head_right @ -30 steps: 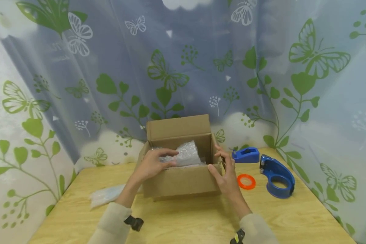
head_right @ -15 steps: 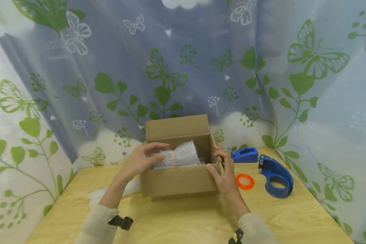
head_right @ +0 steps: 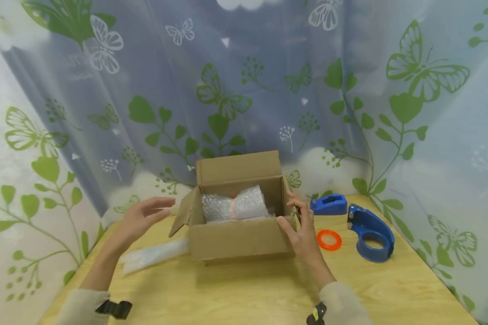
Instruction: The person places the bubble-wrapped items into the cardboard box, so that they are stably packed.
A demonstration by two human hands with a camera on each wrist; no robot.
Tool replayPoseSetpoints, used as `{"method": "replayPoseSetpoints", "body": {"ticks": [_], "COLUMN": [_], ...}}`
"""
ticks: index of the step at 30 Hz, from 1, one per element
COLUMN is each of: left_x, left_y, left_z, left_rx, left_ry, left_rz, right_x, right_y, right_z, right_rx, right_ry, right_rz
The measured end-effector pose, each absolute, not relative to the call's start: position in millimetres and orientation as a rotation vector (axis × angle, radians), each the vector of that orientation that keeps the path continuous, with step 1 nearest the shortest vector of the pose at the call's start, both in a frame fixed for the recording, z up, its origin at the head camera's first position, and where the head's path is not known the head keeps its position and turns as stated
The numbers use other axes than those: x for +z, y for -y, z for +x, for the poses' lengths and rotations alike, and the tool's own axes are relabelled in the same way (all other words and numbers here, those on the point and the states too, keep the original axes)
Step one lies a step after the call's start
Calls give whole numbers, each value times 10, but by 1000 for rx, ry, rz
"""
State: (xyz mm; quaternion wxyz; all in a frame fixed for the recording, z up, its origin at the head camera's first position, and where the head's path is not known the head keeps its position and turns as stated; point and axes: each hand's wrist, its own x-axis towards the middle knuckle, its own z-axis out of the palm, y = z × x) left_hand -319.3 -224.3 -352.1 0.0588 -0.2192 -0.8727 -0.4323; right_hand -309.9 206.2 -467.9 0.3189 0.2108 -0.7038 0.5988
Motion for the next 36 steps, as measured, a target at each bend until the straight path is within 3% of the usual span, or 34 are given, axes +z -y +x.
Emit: {"method": "replayPoseSetpoints", "body": {"ticks": [11,23,36], "left_x": [-4125,-4677,-4887], "left_y": [2788,3040,3047], "left_z": [-3193,-3294,-3318], "left_rx": [-1119,-1046,-909], "left_ry": [2776,3023,2890], "left_rz": [-533,-448,-484], "right_x": [-4684,-4670,-4671], "right_y": [-2104,-2089,-2068], "right_z": [-3124,-3068,-3078], "right_rx": [1542,1548,1548], "right_ry": [1863,1861,1870], "right_rz": [559,560,553]}}
